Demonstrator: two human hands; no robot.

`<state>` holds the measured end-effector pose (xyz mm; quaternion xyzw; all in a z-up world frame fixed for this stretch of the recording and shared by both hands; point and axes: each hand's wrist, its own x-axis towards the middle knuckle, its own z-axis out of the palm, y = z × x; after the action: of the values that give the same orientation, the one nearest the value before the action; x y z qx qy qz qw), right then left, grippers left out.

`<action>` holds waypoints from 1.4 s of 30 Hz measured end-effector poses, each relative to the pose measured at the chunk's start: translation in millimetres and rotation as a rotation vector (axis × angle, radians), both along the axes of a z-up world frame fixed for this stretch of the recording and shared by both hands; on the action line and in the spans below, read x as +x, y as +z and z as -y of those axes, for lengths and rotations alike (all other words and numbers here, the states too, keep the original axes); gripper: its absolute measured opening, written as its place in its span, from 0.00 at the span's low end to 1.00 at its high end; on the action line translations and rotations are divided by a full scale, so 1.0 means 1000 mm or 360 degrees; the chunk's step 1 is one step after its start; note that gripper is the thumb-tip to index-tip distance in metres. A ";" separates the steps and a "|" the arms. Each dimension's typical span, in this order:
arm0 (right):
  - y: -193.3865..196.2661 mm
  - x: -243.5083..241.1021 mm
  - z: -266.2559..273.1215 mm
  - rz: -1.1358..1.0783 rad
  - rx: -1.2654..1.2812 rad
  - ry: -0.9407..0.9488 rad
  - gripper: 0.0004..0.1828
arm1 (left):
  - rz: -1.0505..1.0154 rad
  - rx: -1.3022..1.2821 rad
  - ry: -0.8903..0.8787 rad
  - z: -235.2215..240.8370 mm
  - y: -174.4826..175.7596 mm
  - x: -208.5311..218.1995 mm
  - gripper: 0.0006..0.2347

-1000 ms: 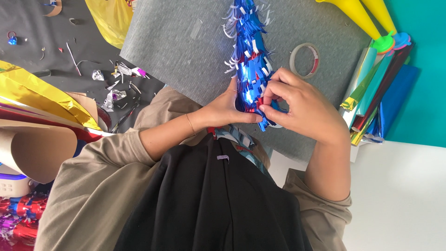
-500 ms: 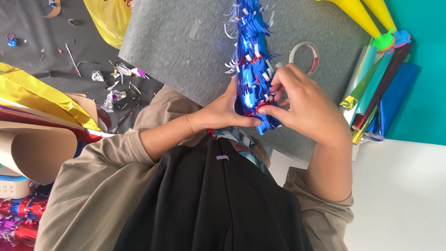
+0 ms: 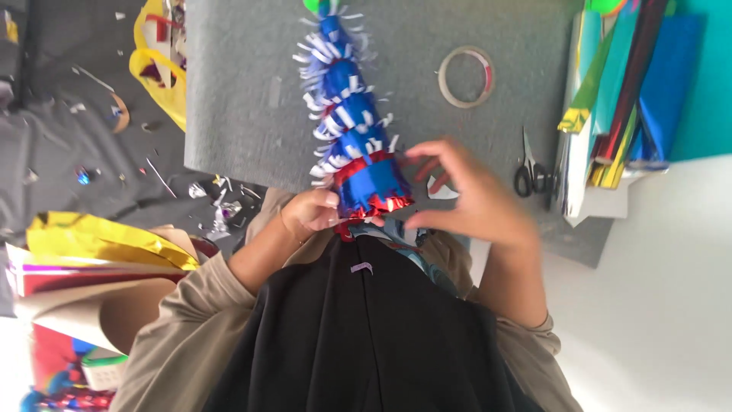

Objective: The person is finishing a decorative horn by cutting blue metallic foil strips, applying double-sided tape, and wrapping them around the horn's body.

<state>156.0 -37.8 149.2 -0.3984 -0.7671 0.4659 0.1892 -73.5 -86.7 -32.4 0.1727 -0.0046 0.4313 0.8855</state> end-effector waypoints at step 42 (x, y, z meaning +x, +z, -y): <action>-0.041 0.009 0.042 -0.0640 -0.0004 -0.0513 0.10 | -0.1589 0.1687 0.0640 0.006 0.129 0.012 0.40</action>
<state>164.6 -80.1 108.6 -0.4153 -0.6400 0.5005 0.4092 -61.7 -93.0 96.2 0.7480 0.2220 0.3950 0.4849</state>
